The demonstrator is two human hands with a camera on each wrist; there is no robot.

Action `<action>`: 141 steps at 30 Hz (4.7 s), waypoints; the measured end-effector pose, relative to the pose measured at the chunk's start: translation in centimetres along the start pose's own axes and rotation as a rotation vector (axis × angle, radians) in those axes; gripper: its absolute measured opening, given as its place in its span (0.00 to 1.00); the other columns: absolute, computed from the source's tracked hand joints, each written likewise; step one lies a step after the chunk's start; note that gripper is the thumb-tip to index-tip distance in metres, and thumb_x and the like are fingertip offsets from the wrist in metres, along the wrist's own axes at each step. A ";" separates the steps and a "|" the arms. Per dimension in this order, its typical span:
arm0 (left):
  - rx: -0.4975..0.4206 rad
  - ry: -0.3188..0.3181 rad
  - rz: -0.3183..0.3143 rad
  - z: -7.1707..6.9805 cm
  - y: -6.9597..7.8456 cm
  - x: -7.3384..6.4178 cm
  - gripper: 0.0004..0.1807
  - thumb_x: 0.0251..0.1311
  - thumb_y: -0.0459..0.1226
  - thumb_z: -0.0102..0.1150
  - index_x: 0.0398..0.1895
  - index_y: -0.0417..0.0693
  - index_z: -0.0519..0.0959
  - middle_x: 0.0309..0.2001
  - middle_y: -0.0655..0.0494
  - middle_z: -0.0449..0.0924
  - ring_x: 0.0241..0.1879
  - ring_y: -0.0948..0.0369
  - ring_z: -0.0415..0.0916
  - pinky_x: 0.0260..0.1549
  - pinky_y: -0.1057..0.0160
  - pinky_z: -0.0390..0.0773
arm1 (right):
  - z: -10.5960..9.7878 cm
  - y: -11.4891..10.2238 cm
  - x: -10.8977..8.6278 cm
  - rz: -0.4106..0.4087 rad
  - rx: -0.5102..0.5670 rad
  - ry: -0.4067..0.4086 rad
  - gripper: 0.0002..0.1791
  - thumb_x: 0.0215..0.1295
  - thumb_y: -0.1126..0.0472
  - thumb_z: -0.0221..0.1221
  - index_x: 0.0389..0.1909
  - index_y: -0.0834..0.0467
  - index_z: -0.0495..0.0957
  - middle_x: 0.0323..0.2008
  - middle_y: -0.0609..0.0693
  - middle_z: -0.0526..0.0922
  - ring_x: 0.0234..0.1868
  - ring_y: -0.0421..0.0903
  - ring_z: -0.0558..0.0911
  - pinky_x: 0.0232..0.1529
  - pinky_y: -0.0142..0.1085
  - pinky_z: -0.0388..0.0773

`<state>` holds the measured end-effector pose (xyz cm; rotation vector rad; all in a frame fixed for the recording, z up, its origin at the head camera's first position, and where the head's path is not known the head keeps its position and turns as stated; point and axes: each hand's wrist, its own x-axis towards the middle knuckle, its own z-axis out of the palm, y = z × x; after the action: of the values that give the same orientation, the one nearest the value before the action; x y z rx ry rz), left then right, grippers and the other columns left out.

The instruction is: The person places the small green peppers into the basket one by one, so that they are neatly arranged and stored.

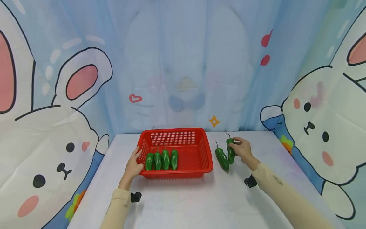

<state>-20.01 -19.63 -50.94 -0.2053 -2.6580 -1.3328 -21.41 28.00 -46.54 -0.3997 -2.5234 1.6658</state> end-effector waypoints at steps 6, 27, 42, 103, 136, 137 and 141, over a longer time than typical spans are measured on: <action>-0.002 -0.003 -0.009 -0.1 0.1 0.0 0.43 0.42 0.22 0.46 0.71 0.31 0.61 0.77 0.45 0.50 0.74 0.43 0.48 0.59 0.40 0.69 | 0.4 -1.5 0.1 0.005 0.058 -0.018 0.31 0.68 0.62 0.55 0.70 0.68 0.63 0.63 0.72 0.69 0.59 0.64 0.76 0.47 0.45 0.82; -0.012 0.000 -0.008 0.1 -0.1 0.1 0.42 0.43 0.22 0.47 0.71 0.31 0.62 0.77 0.46 0.51 0.74 0.44 0.48 0.60 0.40 0.68 | 2.0 -5.4 -0.2 -0.017 0.140 -0.034 0.30 0.68 0.63 0.55 0.70 0.66 0.64 0.64 0.70 0.69 0.60 0.62 0.75 0.52 0.51 0.78; -0.021 0.017 -0.010 -0.1 -0.4 0.3 0.42 0.42 0.21 0.47 0.71 0.31 0.62 0.77 0.46 0.51 0.74 0.44 0.49 0.60 0.42 0.68 | 6.3 -7.2 -0.2 -0.048 0.239 -0.125 0.30 0.67 0.62 0.56 0.69 0.65 0.66 0.61 0.67 0.72 0.37 0.42 0.82 0.43 0.42 0.83; -0.031 0.030 -0.025 0.2 -0.8 1.2 0.43 0.42 0.22 0.49 0.72 0.36 0.63 0.77 0.51 0.52 0.75 0.48 0.49 0.59 0.45 0.70 | 21.2 -3.8 -0.6 0.159 0.161 -0.213 0.26 0.63 0.67 0.58 0.61 0.71 0.70 0.54 0.71 0.75 0.40 0.53 0.83 0.33 0.39 0.81; -0.026 0.029 0.001 0.3 -0.7 0.9 0.44 0.40 0.22 0.48 0.71 0.33 0.64 0.76 0.48 0.53 0.74 0.46 0.51 0.60 0.43 0.69 | 20.3 -4.4 -0.7 0.104 0.024 -0.199 0.29 0.67 0.60 0.58 0.64 0.70 0.68 0.59 0.68 0.72 0.51 0.60 0.78 0.48 0.52 0.77; -0.022 0.030 0.000 0.3 -0.7 0.9 0.44 0.40 0.22 0.48 0.71 0.33 0.64 0.76 0.48 0.53 0.74 0.46 0.51 0.60 0.43 0.69 | 20.2 -4.6 -0.8 0.100 0.023 -0.201 0.29 0.67 0.60 0.58 0.65 0.70 0.68 0.59 0.68 0.72 0.49 0.58 0.78 0.47 0.51 0.77; -0.024 0.033 0.000 0.4 -0.6 0.8 0.44 0.39 0.22 0.47 0.71 0.33 0.63 0.77 0.49 0.53 0.74 0.46 0.50 0.61 0.44 0.68 | 19.2 -5.3 -0.9 0.069 0.034 -0.196 0.29 0.66 0.59 0.58 0.64 0.69 0.69 0.60 0.66 0.72 0.40 0.52 0.75 0.43 0.48 0.76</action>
<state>-20.97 -19.61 -51.53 -0.1852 -2.6162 -1.3563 -25.62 8.71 -49.28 -0.3392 -2.6404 1.8557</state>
